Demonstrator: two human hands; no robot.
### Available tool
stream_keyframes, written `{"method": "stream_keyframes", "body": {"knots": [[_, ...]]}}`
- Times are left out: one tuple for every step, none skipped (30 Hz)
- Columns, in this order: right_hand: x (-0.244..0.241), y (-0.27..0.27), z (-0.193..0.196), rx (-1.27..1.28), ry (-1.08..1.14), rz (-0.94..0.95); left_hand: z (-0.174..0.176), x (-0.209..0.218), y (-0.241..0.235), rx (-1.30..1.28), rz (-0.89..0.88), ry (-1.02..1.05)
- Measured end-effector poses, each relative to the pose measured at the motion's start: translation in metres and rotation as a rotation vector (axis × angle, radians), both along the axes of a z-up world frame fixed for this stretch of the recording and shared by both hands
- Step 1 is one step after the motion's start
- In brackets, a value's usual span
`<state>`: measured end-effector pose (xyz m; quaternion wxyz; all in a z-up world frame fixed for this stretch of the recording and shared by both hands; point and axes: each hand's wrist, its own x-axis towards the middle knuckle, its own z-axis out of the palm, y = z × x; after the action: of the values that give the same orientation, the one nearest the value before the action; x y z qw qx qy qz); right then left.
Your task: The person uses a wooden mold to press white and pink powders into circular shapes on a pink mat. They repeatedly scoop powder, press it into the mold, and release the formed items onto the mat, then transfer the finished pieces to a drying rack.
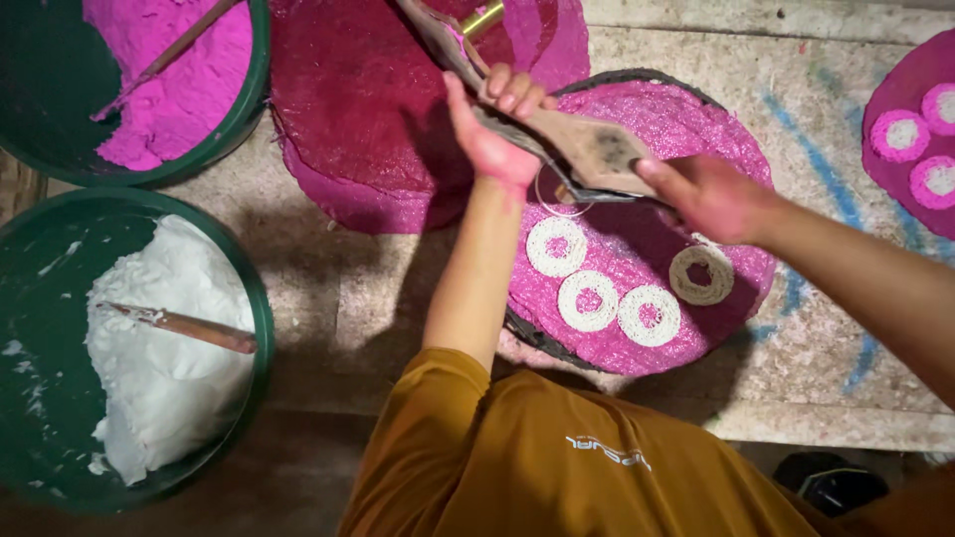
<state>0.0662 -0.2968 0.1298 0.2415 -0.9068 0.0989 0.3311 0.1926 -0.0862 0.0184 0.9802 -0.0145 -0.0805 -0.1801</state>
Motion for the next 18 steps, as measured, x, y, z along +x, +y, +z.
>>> {"method": "stream_keyframes", "body": {"knots": [[0.002, 0.008, -0.001, -0.005, -0.022, 0.006, -0.004, 0.004, 0.005, 0.007, 0.006, -0.009], [0.004, 0.014, -0.003, -0.011, -0.044, 0.012, -0.008, 0.007, 0.010, 0.014, 0.012, -0.019], [0.003, 0.019, -0.006, 0.016, -0.061, 0.008, -0.013, 0.008, 0.013, 0.026, 0.017, -0.013], [0.002, 0.023, -0.009, 0.043, -0.078, 0.005, -0.017, 0.007, 0.016, 0.037, 0.022, -0.008], [0.003, 0.024, -0.010, 0.070, -0.096, 0.002, -0.021, 0.006, 0.017, 0.049, 0.027, -0.003], [0.003, 0.024, -0.010, 0.039, -0.061, 0.006, -0.025, 0.004, 0.016, 0.043, 0.025, 0.024], [0.002, 0.022, -0.009, 0.006, -0.026, 0.007, -0.028, 0.001, 0.011, 0.036, 0.021, 0.052], [0.002, 0.018, -0.007, -0.027, 0.009, 0.008, -0.030, -0.002, 0.006, 0.029, 0.016, 0.079], [0.001, 0.015, -0.004, -0.080, 0.034, 0.029, -0.033, -0.004, -0.001, 0.027, 0.017, 0.110], [0.001, 0.012, -0.001, -0.132, 0.060, 0.049, -0.034, -0.006, -0.008, 0.025, 0.018, 0.141], [0.002, 0.010, 0.002, -0.186, 0.083, 0.068, -0.035, -0.005, -0.015, 0.022, 0.017, 0.169], [0.003, 0.008, 0.005, -0.207, 0.038, 0.055, -0.034, -0.003, -0.021, 0.031, 0.028, 0.178], [0.003, 0.007, 0.007, -0.229, -0.005, 0.042, -0.033, -0.001, -0.026, 0.039, 0.039, 0.188], [0.004, 0.007, 0.009, -0.251, -0.049, 0.030, -0.031, 0.002, -0.029, 0.048, 0.050, 0.198], [0.004, 0.008, 0.010, -0.256, -0.062, 0.007, -0.027, 0.006, -0.031, 0.056, 0.041, 0.194], [0.005, 0.010, 0.010, -0.261, -0.076, -0.015, -0.024, 0.010, -0.032, 0.064, 0.033, 0.190], [0.006, 0.012, 0.008, -0.264, -0.089, -0.038, -0.020, 0.014, -0.030, 0.074, 0.024, 0.186], [0.006, 0.014, 0.006, -0.271, -0.102, -0.049, -0.015, 0.017, -0.027, 0.088, 0.035, 0.158]]}}
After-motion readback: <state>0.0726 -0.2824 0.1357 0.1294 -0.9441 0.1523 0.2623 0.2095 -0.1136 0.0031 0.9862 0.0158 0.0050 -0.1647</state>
